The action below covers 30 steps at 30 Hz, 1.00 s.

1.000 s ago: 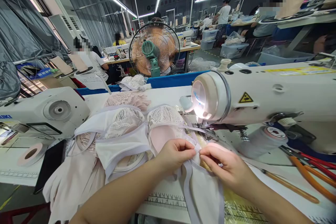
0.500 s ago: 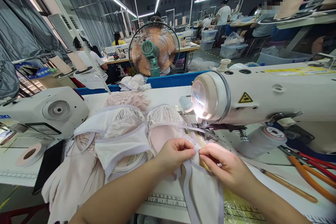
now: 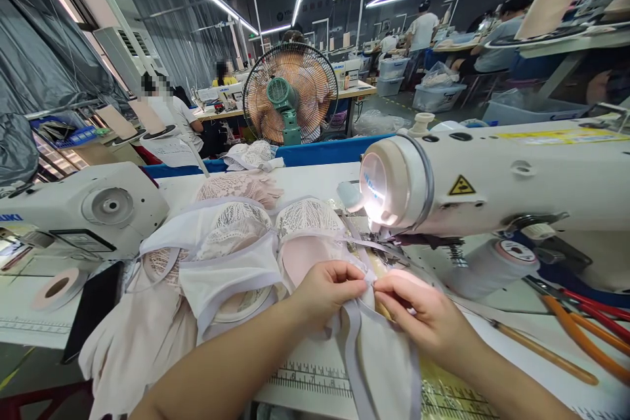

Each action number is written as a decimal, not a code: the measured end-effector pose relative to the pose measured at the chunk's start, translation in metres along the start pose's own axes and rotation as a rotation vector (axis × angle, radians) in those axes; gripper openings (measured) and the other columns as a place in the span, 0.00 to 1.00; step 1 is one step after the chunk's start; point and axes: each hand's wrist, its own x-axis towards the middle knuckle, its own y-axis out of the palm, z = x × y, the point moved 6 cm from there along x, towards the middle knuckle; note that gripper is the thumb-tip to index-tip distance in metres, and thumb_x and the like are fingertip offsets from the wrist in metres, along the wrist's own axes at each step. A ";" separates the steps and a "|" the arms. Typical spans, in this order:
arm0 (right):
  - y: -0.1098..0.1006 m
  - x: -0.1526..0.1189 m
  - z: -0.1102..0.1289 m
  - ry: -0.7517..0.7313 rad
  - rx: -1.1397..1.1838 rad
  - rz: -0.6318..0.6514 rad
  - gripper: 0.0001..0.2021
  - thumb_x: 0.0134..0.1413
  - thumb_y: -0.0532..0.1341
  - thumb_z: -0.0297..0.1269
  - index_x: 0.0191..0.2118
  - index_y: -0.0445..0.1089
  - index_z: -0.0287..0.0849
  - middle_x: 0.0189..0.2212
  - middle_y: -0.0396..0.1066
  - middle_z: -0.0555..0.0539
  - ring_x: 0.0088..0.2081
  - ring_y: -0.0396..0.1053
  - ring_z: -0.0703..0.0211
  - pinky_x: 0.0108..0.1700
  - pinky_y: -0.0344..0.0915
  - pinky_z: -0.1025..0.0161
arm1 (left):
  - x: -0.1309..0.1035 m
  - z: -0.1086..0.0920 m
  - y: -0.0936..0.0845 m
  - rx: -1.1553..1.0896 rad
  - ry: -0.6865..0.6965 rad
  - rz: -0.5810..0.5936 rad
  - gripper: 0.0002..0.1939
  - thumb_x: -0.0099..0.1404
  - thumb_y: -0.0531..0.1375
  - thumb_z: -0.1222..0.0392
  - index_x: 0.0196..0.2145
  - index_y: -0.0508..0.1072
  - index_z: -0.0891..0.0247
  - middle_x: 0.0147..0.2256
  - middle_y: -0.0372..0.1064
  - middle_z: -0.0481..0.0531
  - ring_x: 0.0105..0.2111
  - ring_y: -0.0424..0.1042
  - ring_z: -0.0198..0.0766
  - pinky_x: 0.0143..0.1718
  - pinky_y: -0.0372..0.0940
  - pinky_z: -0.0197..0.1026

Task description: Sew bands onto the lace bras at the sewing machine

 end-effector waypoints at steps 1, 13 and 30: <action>0.000 0.000 0.000 0.000 -0.003 -0.007 0.12 0.58 0.49 0.36 0.27 0.64 0.43 0.21 0.61 0.50 0.25 0.62 0.62 0.26 0.61 0.65 | 0.000 0.000 0.000 -0.002 -0.004 0.001 0.13 0.41 0.66 0.57 0.22 0.69 0.68 0.21 0.63 0.46 0.21 0.59 0.28 0.25 0.52 0.34; 0.004 -0.002 -0.011 0.214 0.165 0.003 0.09 0.55 0.51 0.39 0.27 0.63 0.43 0.17 0.62 0.54 0.20 0.62 0.63 0.23 0.61 0.66 | -0.002 -0.003 0.001 0.043 0.001 -0.013 0.13 0.41 0.65 0.57 0.21 0.69 0.68 0.20 0.61 0.45 0.20 0.56 0.27 0.24 0.50 0.34; 0.006 0.000 -0.012 0.169 0.167 0.016 0.09 0.53 0.51 0.33 0.24 0.63 0.41 0.19 0.61 0.52 0.21 0.61 0.65 0.22 0.59 0.67 | -0.001 -0.010 0.001 0.173 0.116 -0.023 0.09 0.47 0.62 0.58 0.21 0.69 0.67 0.22 0.62 0.47 0.25 0.59 0.31 0.30 0.54 0.35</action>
